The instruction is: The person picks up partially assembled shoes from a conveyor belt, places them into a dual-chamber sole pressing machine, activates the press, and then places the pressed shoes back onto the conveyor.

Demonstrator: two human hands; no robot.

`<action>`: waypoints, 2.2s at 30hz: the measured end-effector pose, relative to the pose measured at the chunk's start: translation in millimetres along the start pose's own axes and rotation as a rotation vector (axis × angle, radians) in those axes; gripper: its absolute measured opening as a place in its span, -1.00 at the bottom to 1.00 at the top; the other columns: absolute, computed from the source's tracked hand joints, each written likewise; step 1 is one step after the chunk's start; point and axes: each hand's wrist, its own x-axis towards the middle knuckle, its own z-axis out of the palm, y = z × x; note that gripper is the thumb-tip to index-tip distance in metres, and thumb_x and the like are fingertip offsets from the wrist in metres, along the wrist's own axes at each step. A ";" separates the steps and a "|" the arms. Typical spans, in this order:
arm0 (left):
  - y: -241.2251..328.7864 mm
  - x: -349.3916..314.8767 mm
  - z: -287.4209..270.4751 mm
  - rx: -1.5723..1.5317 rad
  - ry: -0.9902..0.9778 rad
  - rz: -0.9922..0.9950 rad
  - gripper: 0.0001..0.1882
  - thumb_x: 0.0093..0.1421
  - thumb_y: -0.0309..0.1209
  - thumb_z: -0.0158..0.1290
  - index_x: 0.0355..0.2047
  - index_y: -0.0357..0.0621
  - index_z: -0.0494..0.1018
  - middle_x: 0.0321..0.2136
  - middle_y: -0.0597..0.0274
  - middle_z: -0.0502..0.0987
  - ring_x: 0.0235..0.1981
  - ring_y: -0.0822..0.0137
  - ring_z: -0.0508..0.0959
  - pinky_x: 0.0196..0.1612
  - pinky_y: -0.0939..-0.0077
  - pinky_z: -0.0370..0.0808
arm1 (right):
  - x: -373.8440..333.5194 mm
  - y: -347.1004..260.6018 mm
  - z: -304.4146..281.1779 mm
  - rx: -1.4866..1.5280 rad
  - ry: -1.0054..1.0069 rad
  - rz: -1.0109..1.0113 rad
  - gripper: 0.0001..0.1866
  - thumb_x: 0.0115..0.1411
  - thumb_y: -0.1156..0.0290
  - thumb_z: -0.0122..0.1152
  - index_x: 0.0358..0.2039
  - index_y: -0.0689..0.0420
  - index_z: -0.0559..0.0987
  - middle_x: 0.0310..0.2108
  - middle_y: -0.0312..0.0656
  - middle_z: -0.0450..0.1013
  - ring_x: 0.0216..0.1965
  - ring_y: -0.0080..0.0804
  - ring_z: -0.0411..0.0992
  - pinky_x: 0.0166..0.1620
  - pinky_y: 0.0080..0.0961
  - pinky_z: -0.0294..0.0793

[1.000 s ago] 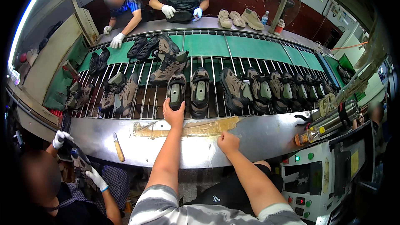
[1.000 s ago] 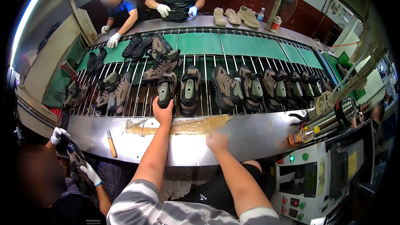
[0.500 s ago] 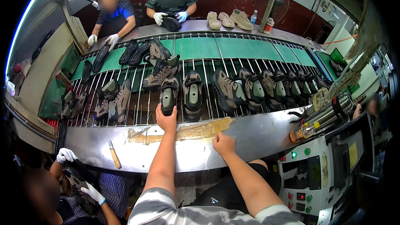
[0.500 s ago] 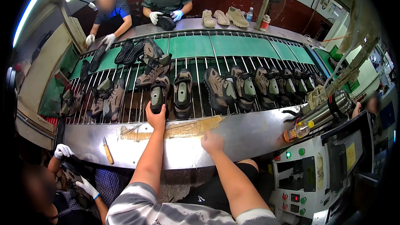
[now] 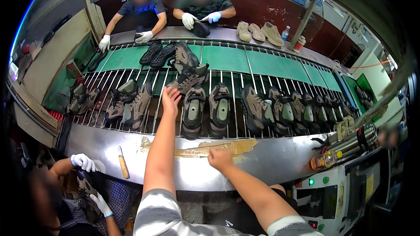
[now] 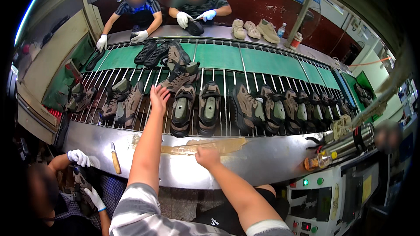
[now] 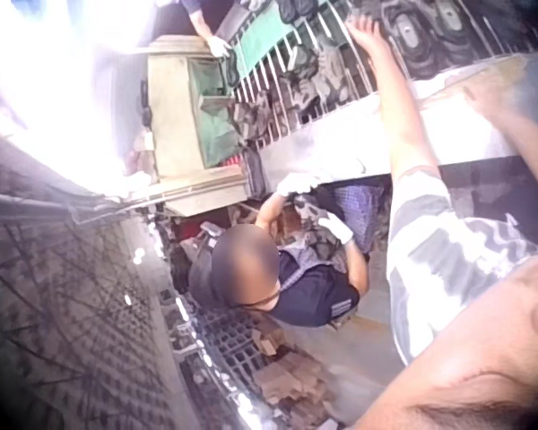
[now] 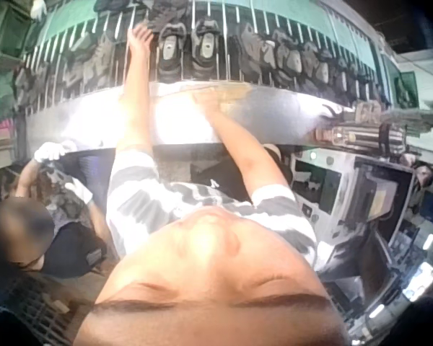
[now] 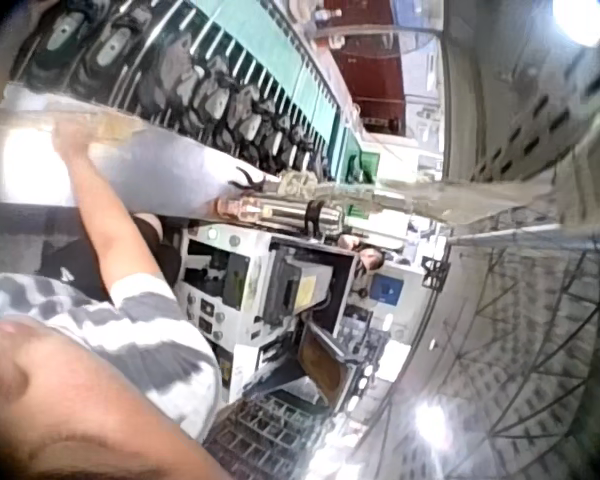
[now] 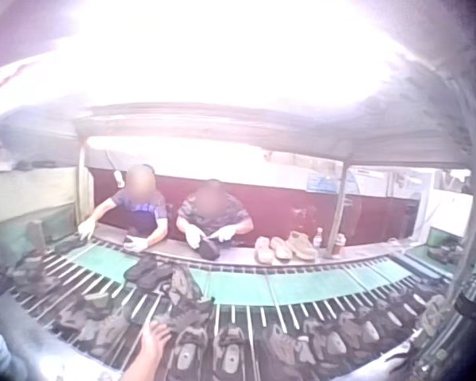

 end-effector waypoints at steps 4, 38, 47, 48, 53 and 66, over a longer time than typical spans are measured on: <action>19.2 105.7 17.7 -0.124 0.041 -0.117 -0.24 0.30 0.10 -0.14 0.27 -0.26 0.06 0.12 -0.11 0.27 0.11 0.01 0.35 0.12 0.13 0.37 | 47.1 -28.2 17.4 0.012 -0.055 -0.038 -0.86 -0.01 0.29 0.11 -0.58 0.06 0.46 -0.70 -0.07 0.44 -0.62 -0.03 0.46 -0.49 -0.12 0.46; -19.9 292.2 1.0 -0.110 -0.001 -0.094 -0.62 0.19 -0.23 0.12 -0.12 -0.27 0.43 -0.21 0.04 0.58 -0.24 0.12 0.63 -0.22 0.12 0.65 | 68.4 -28.0 41.9 0.026 -0.181 -0.011 -0.84 -0.01 0.28 0.13 -0.43 0.05 0.51 -0.72 -0.14 0.45 -0.66 -0.13 0.47 -0.51 -0.18 0.48; 85.1 116.5 -32.3 -0.032 -0.210 0.040 -0.74 0.26 -0.33 0.05 -0.13 -0.23 0.39 -0.14 0.14 0.55 -0.12 0.24 0.58 -0.04 0.21 0.56 | 71.8 -32.6 32.9 0.064 -0.163 0.032 -0.80 0.04 0.25 0.09 -0.39 0.10 0.50 -0.69 -0.10 0.47 -0.62 -0.11 0.50 -0.50 -0.16 0.50; 98.4 102.4 -33.8 -0.034 -0.196 0.052 -0.76 0.25 -0.34 0.06 -0.13 -0.20 0.41 -0.16 0.19 0.56 -0.14 0.26 0.58 -0.09 0.26 0.57 | 73.8 -34.9 30.9 0.063 -0.182 0.042 -0.80 0.05 0.25 0.09 -0.39 0.10 0.49 -0.66 -0.08 0.49 -0.59 -0.09 0.51 -0.46 -0.14 0.51; 133.8 12.4 -74.5 0.305 -0.111 0.092 -0.87 0.17 -0.36 0.09 -0.43 -0.09 0.40 -0.48 0.31 0.49 -0.48 0.41 0.53 -0.25 0.24 0.57 | 74.4 -41.0 32.4 0.054 -0.123 0.031 -0.81 0.02 0.26 0.07 -0.51 0.11 0.44 -0.71 -0.09 0.45 -0.63 -0.08 0.48 -0.51 -0.14 0.48; 70.8 -120.4 -63.1 1.152 -0.056 0.304 -0.24 -0.02 -0.39 0.20 0.18 -0.17 0.13 0.06 -0.10 0.40 0.07 0.08 0.43 0.15 0.35 0.31 | 65.0 -36.4 29.6 0.137 -0.081 0.025 -0.82 0.01 0.27 0.10 -0.52 0.12 0.44 -0.68 -0.06 0.45 -0.58 -0.03 0.49 -0.47 -0.09 0.47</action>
